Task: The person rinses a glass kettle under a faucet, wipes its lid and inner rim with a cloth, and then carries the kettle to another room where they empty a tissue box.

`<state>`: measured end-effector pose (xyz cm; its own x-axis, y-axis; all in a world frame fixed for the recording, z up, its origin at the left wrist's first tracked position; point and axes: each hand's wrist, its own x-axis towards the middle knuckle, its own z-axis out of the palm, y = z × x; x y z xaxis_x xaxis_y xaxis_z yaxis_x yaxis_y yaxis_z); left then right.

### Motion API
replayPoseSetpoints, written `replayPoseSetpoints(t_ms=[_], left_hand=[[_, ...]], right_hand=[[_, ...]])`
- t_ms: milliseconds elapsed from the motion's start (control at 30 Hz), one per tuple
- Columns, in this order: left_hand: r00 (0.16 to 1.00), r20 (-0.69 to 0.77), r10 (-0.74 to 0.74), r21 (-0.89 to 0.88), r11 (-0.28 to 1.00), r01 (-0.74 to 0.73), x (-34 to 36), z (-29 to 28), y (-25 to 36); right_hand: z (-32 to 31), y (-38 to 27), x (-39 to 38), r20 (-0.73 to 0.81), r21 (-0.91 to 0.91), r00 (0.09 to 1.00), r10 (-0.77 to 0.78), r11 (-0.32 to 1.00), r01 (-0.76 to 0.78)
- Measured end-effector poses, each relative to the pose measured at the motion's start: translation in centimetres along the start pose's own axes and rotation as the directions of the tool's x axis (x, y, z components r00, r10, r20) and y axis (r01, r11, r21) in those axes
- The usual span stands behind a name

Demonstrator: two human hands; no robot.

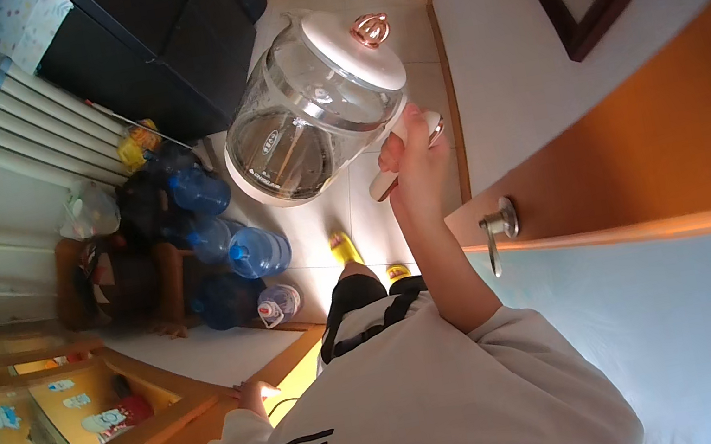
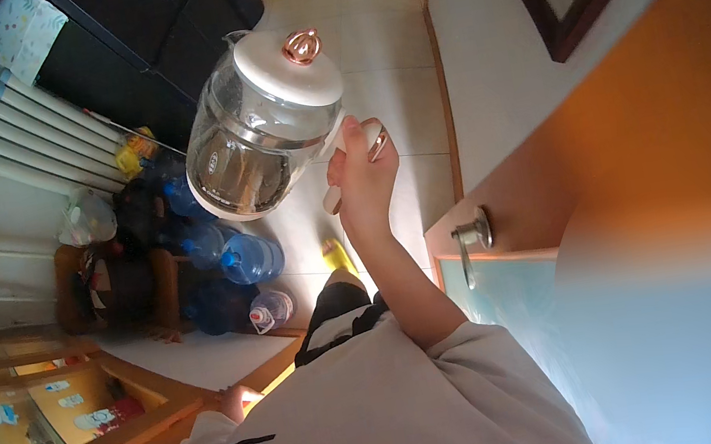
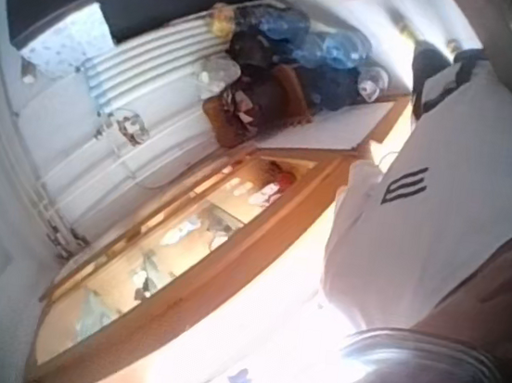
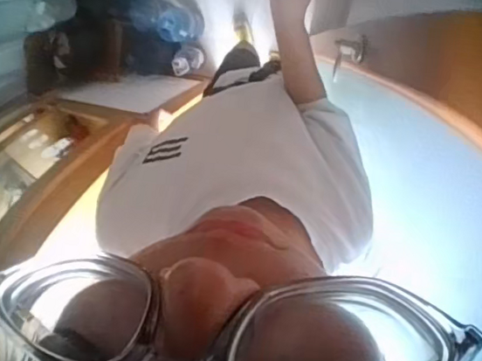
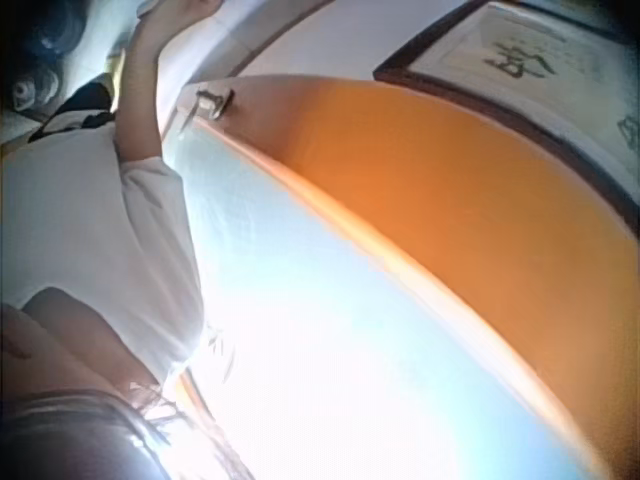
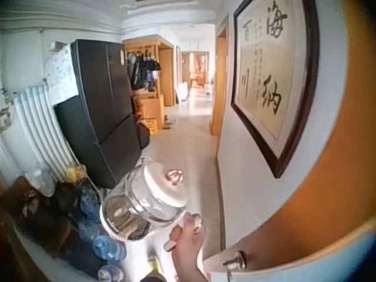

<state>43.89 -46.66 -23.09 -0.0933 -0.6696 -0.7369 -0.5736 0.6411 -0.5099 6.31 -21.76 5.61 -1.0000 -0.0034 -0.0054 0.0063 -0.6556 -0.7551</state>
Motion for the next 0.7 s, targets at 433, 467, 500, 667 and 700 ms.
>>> replayPoseSetpoints(t_ms=[433,467,500,667,700], left_hand=[[0.984,0.171,-0.043,-0.196,0.978,0.076,9.6,-3.9,1.0],[0.983,0.176,-0.043,-0.209,0.975,0.080,10.4,-4.8,1.2],[0.983,0.178,-0.045,-0.227,0.970,0.086,11.3,-5.5,1.0],[0.998,0.046,-0.034,-0.332,0.942,0.048,19.9,-12.4,1.7],[0.998,-0.027,-0.049,-0.362,0.931,0.036,22.1,-14.5,2.0]], right_hand=[[8.9,10.1,14.5,-0.033,-0.043,0.999,-0.003,0.999,0.002],[10.1,10.7,15.3,-0.031,-0.052,0.999,0.013,0.999,-0.015],[11.4,11.5,16.0,-0.028,-0.054,0.999,0.031,0.998,-0.033],[16.9,15.4,20.1,0.041,-0.074,0.999,0.023,0.997,-0.020],[18.0,16.2,21.1,0.056,-0.070,0.998,0.017,0.997,-0.013]])
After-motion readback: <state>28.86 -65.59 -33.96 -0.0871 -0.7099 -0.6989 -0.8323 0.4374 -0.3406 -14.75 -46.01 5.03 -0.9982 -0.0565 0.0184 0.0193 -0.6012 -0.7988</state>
